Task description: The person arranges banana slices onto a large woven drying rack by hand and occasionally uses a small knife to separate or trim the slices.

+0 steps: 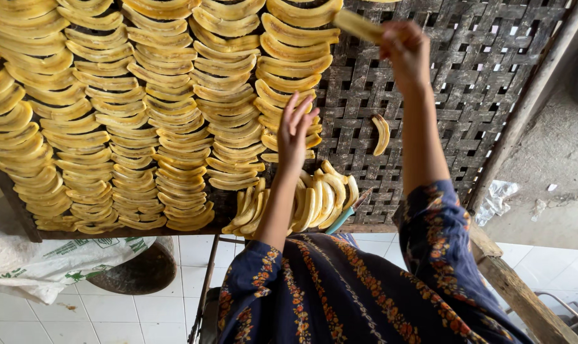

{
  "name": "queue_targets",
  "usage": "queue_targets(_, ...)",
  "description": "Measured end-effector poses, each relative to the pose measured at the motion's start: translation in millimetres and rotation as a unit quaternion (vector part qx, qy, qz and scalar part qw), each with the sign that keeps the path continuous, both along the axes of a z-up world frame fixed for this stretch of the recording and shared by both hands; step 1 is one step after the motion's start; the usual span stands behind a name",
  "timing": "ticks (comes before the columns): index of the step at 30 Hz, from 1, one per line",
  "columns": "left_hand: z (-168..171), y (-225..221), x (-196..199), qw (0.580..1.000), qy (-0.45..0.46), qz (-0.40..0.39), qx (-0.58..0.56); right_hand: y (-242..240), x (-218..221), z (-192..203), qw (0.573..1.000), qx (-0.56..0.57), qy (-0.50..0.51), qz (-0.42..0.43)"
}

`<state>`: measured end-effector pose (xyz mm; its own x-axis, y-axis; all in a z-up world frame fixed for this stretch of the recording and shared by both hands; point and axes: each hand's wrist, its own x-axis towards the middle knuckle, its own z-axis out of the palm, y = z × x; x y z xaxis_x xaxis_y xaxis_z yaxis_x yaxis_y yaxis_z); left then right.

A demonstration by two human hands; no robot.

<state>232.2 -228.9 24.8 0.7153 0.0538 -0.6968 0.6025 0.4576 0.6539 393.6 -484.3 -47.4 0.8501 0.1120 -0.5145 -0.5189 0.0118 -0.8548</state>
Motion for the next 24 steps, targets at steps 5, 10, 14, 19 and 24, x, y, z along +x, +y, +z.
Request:
queue_targets(5,7,46,-13,0.996,0.07,0.057,0.019,-23,32,-27,0.987,-0.155,0.014,-0.04)
queue_targets(10,-5,62,-52,0.99,0.12,0.069,0.031,-3,30,-34,0.982,-0.178,0.024,-0.052)
queue_targets(14,-11,61,-79,0.99,0.123,0.073,0.008,-4,-7,-14,0.943,-0.316,0.007,-0.1)
queue_targets(19,-5,51,-92,0.982,0.164,0.094,0.009,-19,-149,53,0.7,-0.632,0.021,0.331)
queue_targets(24,-11,46,-116,0.986,0.132,0.102,0.012,-19,-232,39,0.676,-0.663,-0.162,0.278)
